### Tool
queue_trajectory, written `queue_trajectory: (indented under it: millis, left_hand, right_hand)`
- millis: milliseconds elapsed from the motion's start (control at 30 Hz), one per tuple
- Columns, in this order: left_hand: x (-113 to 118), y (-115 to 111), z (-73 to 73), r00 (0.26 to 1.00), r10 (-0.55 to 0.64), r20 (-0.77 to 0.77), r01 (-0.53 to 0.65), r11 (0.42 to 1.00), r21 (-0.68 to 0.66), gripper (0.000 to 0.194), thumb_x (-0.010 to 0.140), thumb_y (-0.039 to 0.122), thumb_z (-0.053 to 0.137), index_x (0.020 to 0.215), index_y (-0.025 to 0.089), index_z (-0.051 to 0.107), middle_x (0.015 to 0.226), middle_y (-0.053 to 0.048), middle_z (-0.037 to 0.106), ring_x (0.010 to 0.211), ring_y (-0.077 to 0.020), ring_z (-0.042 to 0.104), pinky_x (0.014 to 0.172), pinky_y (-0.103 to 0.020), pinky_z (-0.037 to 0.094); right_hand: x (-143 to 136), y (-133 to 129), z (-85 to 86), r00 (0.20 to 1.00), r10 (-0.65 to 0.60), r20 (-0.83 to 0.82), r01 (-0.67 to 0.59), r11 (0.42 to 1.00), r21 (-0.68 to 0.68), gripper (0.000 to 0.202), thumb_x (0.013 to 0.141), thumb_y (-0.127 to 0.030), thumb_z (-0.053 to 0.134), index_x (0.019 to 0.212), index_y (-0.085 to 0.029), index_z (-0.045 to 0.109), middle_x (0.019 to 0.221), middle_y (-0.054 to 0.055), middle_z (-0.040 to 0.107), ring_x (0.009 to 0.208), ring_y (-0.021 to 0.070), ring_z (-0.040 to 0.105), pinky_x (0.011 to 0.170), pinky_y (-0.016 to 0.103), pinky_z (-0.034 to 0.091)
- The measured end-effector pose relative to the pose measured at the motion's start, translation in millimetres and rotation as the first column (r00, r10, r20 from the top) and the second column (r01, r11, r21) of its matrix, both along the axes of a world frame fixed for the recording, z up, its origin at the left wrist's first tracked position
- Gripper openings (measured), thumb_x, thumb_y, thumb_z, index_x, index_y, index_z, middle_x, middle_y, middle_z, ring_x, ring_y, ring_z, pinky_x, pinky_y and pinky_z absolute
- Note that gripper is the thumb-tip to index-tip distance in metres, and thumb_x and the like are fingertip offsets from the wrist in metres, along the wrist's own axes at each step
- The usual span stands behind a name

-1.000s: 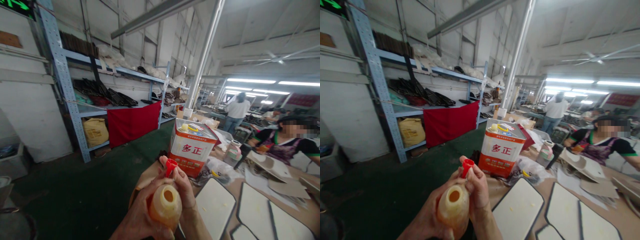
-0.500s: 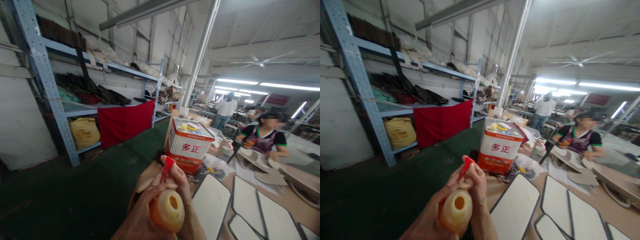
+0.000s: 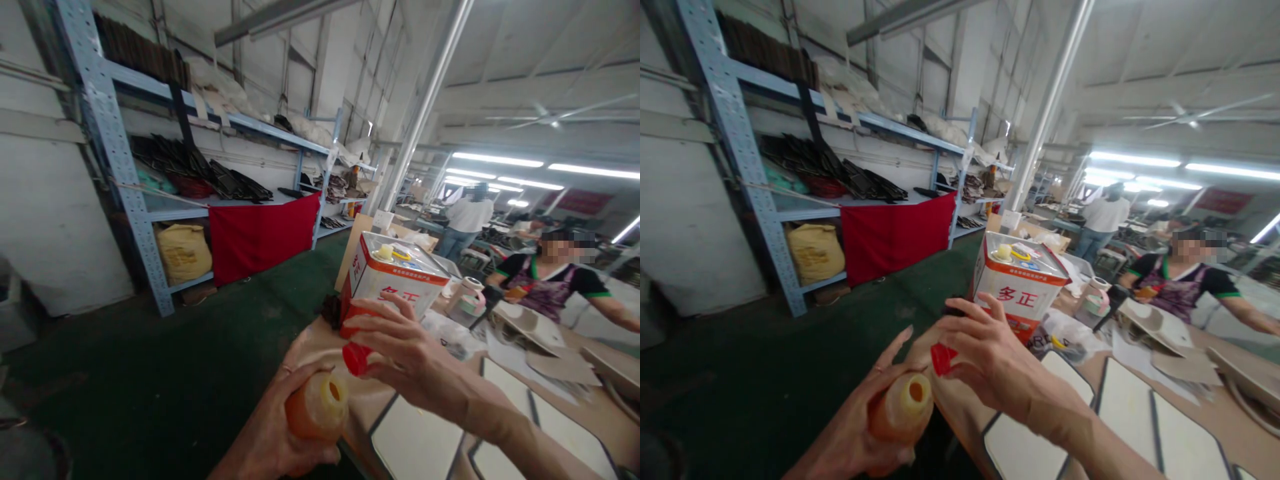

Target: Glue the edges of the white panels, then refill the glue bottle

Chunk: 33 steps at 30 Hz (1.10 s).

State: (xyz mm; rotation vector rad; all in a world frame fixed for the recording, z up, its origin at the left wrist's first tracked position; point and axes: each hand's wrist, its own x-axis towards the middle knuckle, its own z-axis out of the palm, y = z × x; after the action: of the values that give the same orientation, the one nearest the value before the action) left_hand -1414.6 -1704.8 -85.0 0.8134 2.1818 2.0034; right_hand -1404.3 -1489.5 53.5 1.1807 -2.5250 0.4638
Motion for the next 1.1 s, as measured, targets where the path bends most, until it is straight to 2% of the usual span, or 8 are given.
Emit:
queue_trajectory:
  millis: [67, 167, 400, 633, 767, 933, 1033, 1100]
  left_hand:
    - [-1.5, 0.1, 5.2, 0.999, 0.037, -0.026, -0.038, 0.999, -0.026, 0.081, 0.043, 0.047, 0.087, 0.119, 0.026, 0.064, 0.157, -0.01, 0.016, 0.138, -0.0415, 0.026, 0.106, -0.047, 0.036]
    - [-2.2, -0.7, 12.4, 0.996, 0.039, -0.076, -0.042, 0.998, -0.048, 0.077, 0.045, 0.044, 0.087, 0.118, 0.027, 0.065, 0.156, -0.011, 0.021, 0.134, -0.0404, 0.035, 0.103, -0.046, 0.041]
    - [1.0, -5.5, 21.5, 0.986, 0.103, -0.132, -0.116, 0.989, -0.095, 0.069, 0.046, 0.035, 0.086, 0.113, 0.025, 0.068, 0.141, -0.013, 0.048, 0.123, -0.0372, 0.05, 0.098, -0.045, 0.047]
    - [-10.8, 4.1, 14.5, 0.975, 0.221, 0.007, -0.22, 0.975, -0.029, 0.067, 0.053, 0.025, 0.08, 0.118, 0.025, 0.061, 0.14, -0.011, 0.048, 0.132, -0.0356, 0.04, 0.107, -0.052, 0.035]
    - [-24.1, 8.1, 5.6, 0.961, 0.271, 0.056, -0.277, 0.947, 0.164, 0.066, 0.058, 0.032, 0.078, 0.12, 0.02, 0.058, 0.144, -0.013, 0.042, 0.135, -0.0332, 0.036, 0.109, -0.049, 0.033]
    - [-28.8, 4.9, 8.4, 0.957, 0.285, 0.045, -0.287, 0.927, 0.24, 0.067, 0.057, 0.035, 0.08, 0.119, 0.023, 0.059, 0.146, -0.01, 0.039, 0.137, -0.0345, 0.032, 0.108, -0.047, 0.035]
    - [-28.8, 3.4, 7.9, 0.953, 0.303, 0.011, -0.294, 0.915, 0.275, 0.064, 0.058, 0.035, 0.08, 0.118, 0.021, 0.06, 0.145, -0.011, 0.04, 0.135, -0.0342, 0.035, 0.108, -0.046, 0.034]
    - [-30.2, 4.1, 5.6, 0.952, 0.304, -0.013, -0.29, 0.919, 0.267, 0.061, 0.058, 0.034, 0.081, 0.114, 0.021, 0.061, 0.145, -0.012, 0.04, 0.133, -0.0343, 0.037, 0.108, -0.048, 0.034]
  right_hand:
    - [3.8, -12.7, 4.1, 0.994, 0.041, -0.097, -0.018, 0.973, 0.231, 0.017, 0.086, -0.007, 0.055, 0.096, -0.018, 0.065, 0.11, 0.006, 0.069, 0.13, 0.0258, 0.042, 0.113, 0.052, 0.007]
    - [3.0, -26.8, 5.1, 0.979, 0.13, -0.155, -0.053, 0.904, 0.425, 0.016, 0.09, -0.008, 0.05, 0.089, -0.017, 0.062, 0.102, 0.006, 0.07, 0.128, 0.0257, 0.043, 0.113, 0.054, 0.007]
    - [0.0, -45.3, 11.1, 0.943, 0.291, -0.162, -0.145, 0.797, 0.587, 0.02, 0.088, -0.01, 0.049, 0.08, -0.017, 0.066, 0.088, 0.007, 0.07, 0.106, 0.0234, 0.055, 0.111, 0.052, 0.02]
    - [-20.5, -71.7, 21.9, 0.836, 0.501, -0.225, -0.117, 0.563, 0.818, 0.025, 0.085, -0.016, 0.053, 0.067, -0.021, 0.07, 0.074, 0.008, 0.07, 0.089, 0.0265, 0.057, 0.101, 0.051, 0.035]
    - [-33.8, -84.4, 33.9, 0.856, 0.461, -0.232, -0.079, 0.561, 0.824, 0.025, 0.087, -0.014, 0.049, 0.075, -0.017, 0.07, 0.085, 0.011, 0.071, 0.099, 0.0286, 0.056, 0.093, 0.052, 0.04]
    - [-31.0, -90.9, 43.2, 0.873, 0.392, -0.291, 0.02, 0.568, 0.823, 0.024, 0.088, -0.012, 0.046, 0.088, -0.013, 0.069, 0.109, 0.015, 0.066, 0.123, 0.0319, 0.044, 0.097, 0.052, 0.034]
    - [-25.8, -92.5, 48.7, 0.916, 0.322, -0.239, 0.024, 0.55, 0.835, 0.015, 0.081, -0.011, 0.057, 0.091, -0.012, 0.068, 0.113, 0.012, 0.066, 0.122, 0.0315, 0.045, 0.092, 0.048, 0.037]
    - [-25.5, -94.1, 52.6, 0.955, 0.222, -0.199, 0.03, 0.591, 0.806, 0.014, 0.072, -0.012, 0.068, 0.086, -0.016, 0.068, 0.113, 0.006, 0.067, 0.12, 0.0285, 0.047, 0.091, 0.045, 0.038]
